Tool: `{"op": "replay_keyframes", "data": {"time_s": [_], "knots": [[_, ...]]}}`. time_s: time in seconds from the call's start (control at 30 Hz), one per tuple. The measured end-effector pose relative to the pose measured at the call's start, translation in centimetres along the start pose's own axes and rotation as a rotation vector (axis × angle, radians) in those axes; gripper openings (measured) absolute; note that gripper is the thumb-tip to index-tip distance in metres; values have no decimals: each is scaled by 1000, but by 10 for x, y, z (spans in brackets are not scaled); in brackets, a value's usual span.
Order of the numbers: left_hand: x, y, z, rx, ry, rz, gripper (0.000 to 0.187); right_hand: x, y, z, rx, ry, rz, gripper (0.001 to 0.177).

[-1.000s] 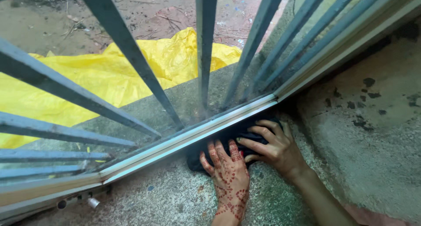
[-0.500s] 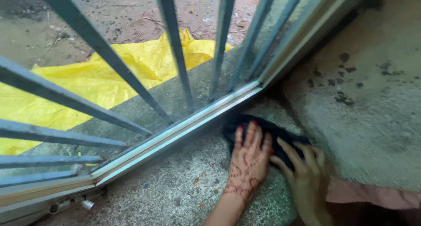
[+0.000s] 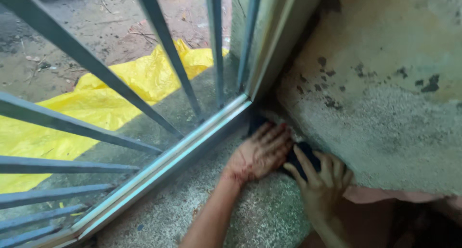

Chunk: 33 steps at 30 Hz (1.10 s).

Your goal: The person wipes a window sill and frame with a cloth, periodically rinsing the cloth in a bucket of water.

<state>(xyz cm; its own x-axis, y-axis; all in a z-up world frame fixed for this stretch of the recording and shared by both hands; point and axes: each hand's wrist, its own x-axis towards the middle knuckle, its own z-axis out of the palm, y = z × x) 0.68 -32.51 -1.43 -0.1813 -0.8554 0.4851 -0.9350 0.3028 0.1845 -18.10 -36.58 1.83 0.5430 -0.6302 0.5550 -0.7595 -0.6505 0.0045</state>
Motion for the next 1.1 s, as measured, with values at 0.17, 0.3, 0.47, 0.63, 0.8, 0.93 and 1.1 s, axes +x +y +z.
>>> {"op": "replay_keyframes", "data": {"time_s": [0.17, 0.3, 0.47, 0.63, 0.8, 0.93, 1.1], "knots": [[33, -18, -5, -58, -123, -154, 41, 11, -10, -1, -76, -97, 137, 49], [19, 13, -10, -90, -147, -221, 35, 3, -3, -21, 129, -176, 174, 46], [-62, 71, -31, -118, -133, -252, 35, -67, -41, -58, 276, -153, 198, 45], [-123, 96, -65, -118, -134, -195, 39, -124, -57, -69, 406, -201, 154, 46], [-93, 79, -65, -76, -140, -163, 40, -89, -23, -65, 367, -169, -368, 41], [-6, 12, -31, 59, -16, -76, 37, -12, -8, -32, 298, -97, 131, 43], [21, -31, -21, -56, -16, -121, 44, 24, -23, -13, 190, -114, 94, 48]]}}
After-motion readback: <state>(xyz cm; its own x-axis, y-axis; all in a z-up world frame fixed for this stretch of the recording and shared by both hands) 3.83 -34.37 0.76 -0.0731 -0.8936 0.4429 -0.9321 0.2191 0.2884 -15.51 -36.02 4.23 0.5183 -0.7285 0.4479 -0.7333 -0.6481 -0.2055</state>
